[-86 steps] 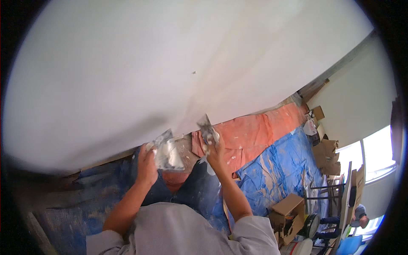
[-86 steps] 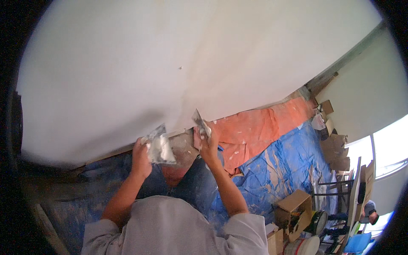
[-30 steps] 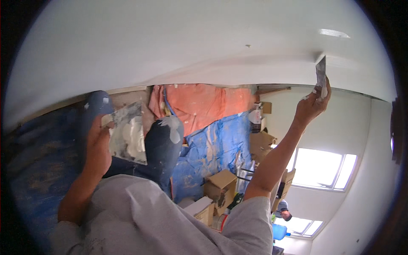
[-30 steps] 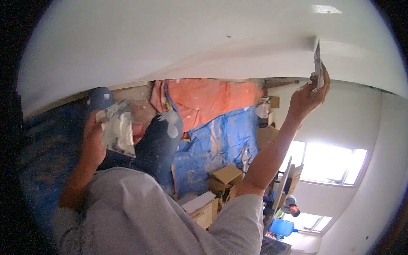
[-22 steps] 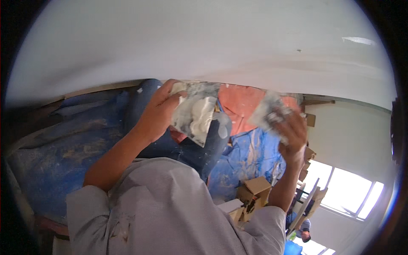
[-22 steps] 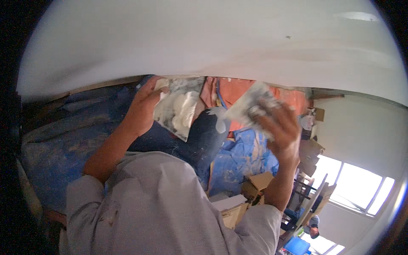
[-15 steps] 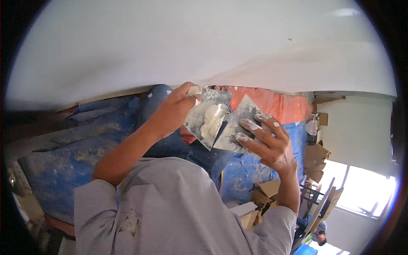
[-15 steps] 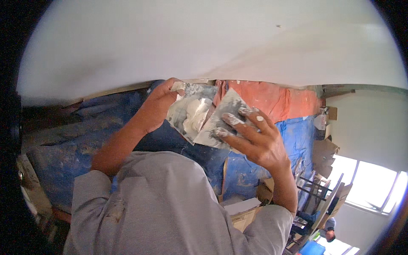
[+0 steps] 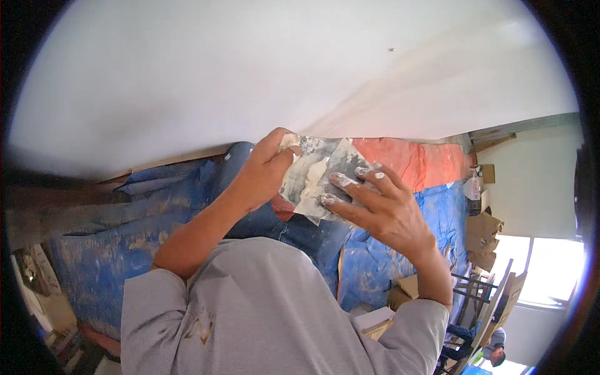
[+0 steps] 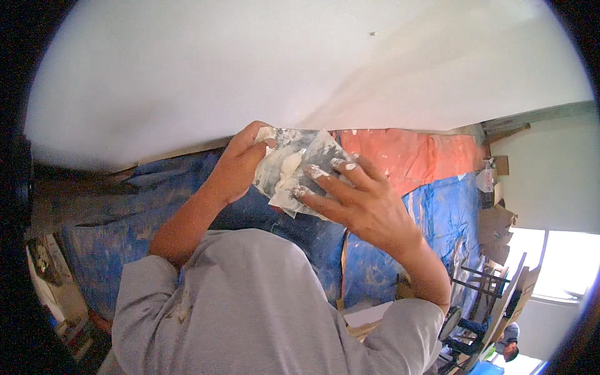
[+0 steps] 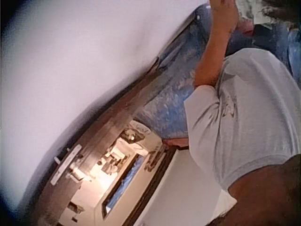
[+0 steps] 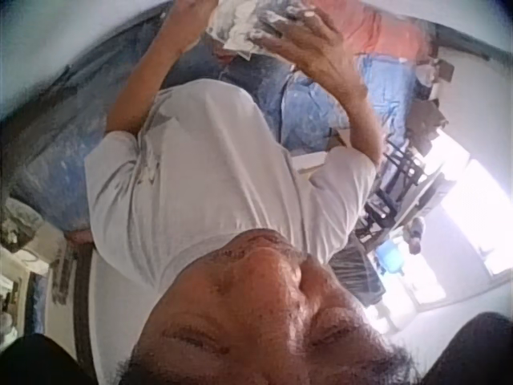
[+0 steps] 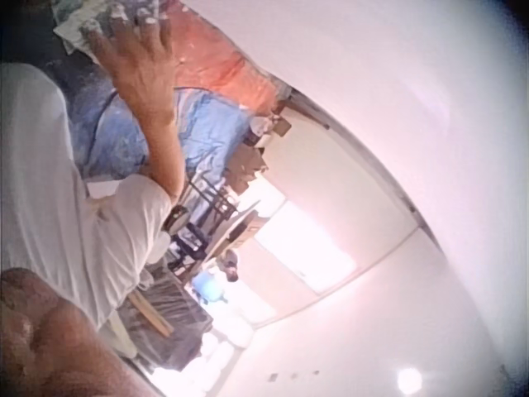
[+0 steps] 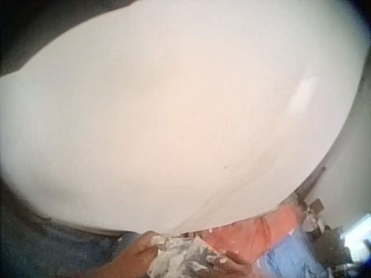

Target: Applying and smoothing plaster or putty onto a wall using two putty knives.

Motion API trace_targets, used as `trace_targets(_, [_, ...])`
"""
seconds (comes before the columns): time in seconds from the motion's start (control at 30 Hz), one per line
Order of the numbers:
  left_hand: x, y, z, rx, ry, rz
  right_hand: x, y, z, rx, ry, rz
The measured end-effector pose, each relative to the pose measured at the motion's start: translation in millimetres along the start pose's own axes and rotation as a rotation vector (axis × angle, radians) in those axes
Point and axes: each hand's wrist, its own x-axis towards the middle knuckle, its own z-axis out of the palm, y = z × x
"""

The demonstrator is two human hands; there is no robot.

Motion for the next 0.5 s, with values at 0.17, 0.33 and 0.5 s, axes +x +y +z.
trace_targets(0.17, [1.4,-6.6,-9.0,0.305,0.165,0.306,-18.7,11.7,-1.0,-0.048,0.031,-0.010])
trace_targets(0.33, [-1.6,21.1,-35.3,0.955,0.398,0.831,-53.3,74.0,31.2,0.245,0.308,0.321])
trace_targets(0.5, [-2.2,-16.4,-36.4,-0.116,0.249,0.227,-51.2,140.4,0.7,0.119,0.873,0.563])
